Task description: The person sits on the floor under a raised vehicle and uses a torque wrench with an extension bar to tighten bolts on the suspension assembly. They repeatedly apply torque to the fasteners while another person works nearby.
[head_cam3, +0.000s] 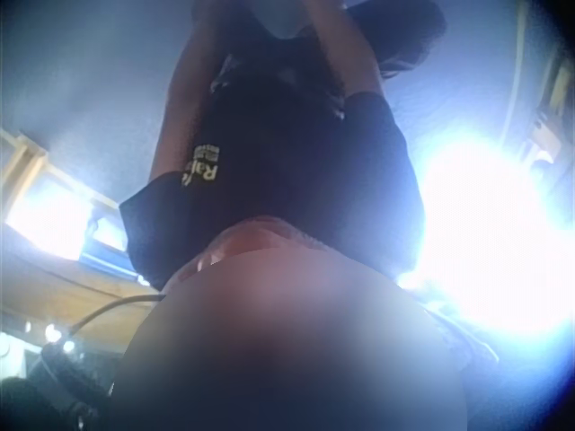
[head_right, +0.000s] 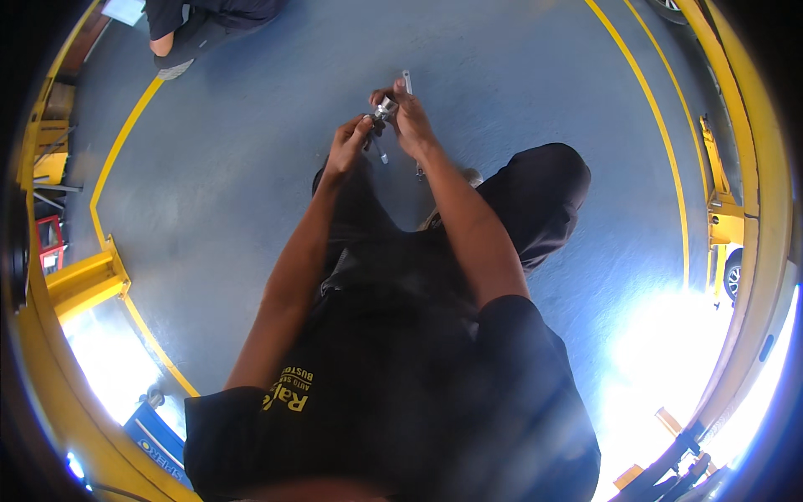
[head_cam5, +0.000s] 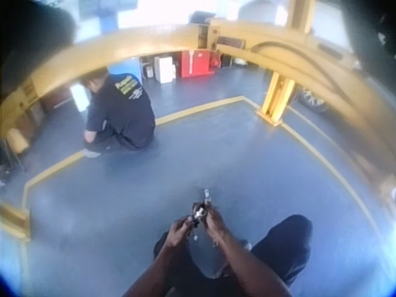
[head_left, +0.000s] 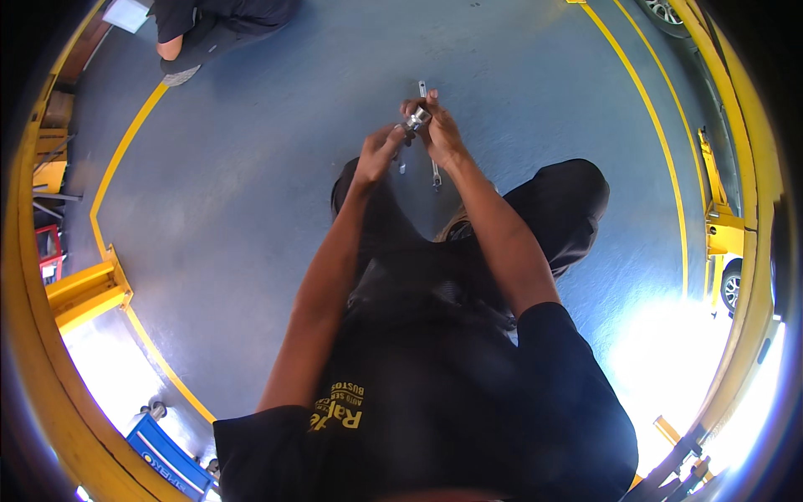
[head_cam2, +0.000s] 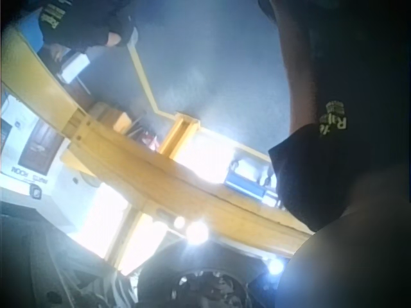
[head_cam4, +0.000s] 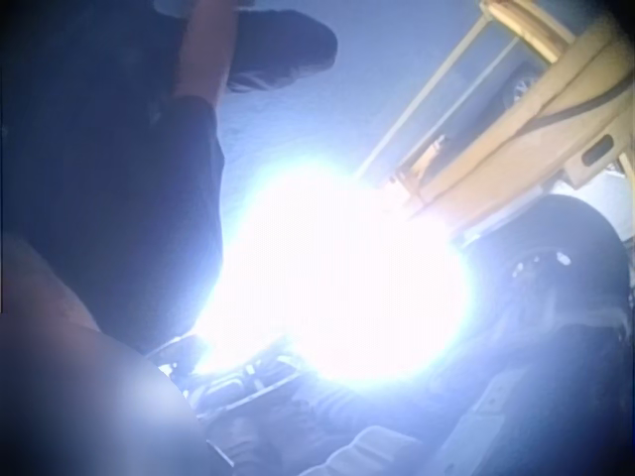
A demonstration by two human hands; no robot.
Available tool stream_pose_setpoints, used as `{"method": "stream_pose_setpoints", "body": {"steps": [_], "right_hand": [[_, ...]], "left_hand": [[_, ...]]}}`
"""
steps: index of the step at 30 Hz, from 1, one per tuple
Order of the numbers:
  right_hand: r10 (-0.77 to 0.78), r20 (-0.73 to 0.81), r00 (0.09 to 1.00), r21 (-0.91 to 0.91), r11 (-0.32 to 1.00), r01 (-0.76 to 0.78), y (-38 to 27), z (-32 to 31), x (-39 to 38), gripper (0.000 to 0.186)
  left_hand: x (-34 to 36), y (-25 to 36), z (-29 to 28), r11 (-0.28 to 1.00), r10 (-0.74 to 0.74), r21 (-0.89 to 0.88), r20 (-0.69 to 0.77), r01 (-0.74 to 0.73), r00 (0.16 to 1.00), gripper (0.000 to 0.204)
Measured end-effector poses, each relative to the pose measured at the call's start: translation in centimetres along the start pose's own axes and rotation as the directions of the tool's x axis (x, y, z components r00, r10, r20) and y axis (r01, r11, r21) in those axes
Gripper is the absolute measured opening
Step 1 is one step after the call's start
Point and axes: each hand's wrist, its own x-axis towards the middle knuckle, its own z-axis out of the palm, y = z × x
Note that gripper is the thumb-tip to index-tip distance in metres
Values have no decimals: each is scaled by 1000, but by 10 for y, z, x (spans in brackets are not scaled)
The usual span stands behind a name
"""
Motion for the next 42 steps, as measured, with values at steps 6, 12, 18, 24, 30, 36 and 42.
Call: {"method": "stream_pose_setpoints", "body": {"steps": [6, 12, 18, 24, 30, 36, 42], "right_hand": [[-139, -416, 899, -261, 965, 29, 5, 14, 2, 74], [-518, -291, 805, -755, 640, 139, -4, 17, 2, 58], [-703, 44, 709, -773, 426, 471, -14, 18, 4, 35], [-548, -21, 836, -881, 405, 243, -10, 26, 1, 51], [-448, 169, 878, -944, 184, 275, -6, 23, -4, 91], [-386, 132, 913, -946, 227, 233, -1, 3, -3, 76], [-499, 149, 854, -897, 296, 329, 11, -5, 2, 59]], "left_hand": [[14, 0, 10, 998, 30, 50, -50, -28, 998, 43], [23, 5, 7, 999, -36, 30, -91, 39, 995, 42], [26, 17, -12, 994, -9, 111, 28, 6, 1000, 43], [22, 5, -9, 998, -3, 67, -3, 3, 1000, 48], [16, -32, 1, 992, -77, -110, -113, 65, 991, 69], [11, -37, 8, 852, -187, -490, 47, 186, 981, 99], [17, -14, 10, 894, -131, -428, 40, 135, 991, 106]]}}
